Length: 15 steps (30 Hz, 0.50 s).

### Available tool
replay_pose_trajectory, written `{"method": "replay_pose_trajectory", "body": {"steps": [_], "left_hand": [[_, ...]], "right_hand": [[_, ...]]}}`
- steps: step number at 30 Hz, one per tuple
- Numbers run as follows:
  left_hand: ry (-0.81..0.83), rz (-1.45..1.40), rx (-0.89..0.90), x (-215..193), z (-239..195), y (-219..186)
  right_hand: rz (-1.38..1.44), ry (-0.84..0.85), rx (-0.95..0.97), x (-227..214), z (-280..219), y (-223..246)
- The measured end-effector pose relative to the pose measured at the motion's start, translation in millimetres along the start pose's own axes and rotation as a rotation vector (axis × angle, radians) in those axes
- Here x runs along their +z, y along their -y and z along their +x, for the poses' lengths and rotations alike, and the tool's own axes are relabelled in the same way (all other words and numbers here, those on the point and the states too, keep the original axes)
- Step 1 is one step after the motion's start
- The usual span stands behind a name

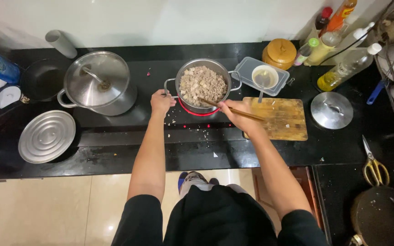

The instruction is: The person tilts a wok and uses chopsticks to scrape cooked minced meat from the wok into a metal pot. They then place the pot on a portable induction cooker and stir the minced meat in the pot with the chopsticks.

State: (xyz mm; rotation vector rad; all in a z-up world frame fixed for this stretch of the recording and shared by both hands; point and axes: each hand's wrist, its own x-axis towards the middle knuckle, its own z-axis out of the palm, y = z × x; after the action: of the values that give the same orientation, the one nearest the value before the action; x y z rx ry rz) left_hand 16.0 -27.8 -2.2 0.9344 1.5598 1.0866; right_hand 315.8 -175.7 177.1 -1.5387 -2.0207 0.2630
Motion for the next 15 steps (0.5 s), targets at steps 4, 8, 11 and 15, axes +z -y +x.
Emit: {"method": "replay_pose_trajectory", "body": {"steps": [4, 8, 11, 15], "left_hand": [[0.001, 0.017, 0.015, 1.0, -1.2, -0.3], [-0.003, 0.028, 0.02, 2.3, 6.5, 2.3], [-0.006, 0.027, 0.019, 1.0, 12.2, 8.2], [-0.01, 0.046, 0.036, -1.4, -2.1, 1.3]], "right_hand": [[0.106, 0.014, -0.105, 51.6, 2.2, -42.4], [0.29, -0.165, -0.013, 45.6, 7.1, -40.8], [0.3, -0.211, 0.022, 27.5, 18.0, -51.8], [0.083, -0.231, 0.039, 16.1, 33.0, -66.1]]}}
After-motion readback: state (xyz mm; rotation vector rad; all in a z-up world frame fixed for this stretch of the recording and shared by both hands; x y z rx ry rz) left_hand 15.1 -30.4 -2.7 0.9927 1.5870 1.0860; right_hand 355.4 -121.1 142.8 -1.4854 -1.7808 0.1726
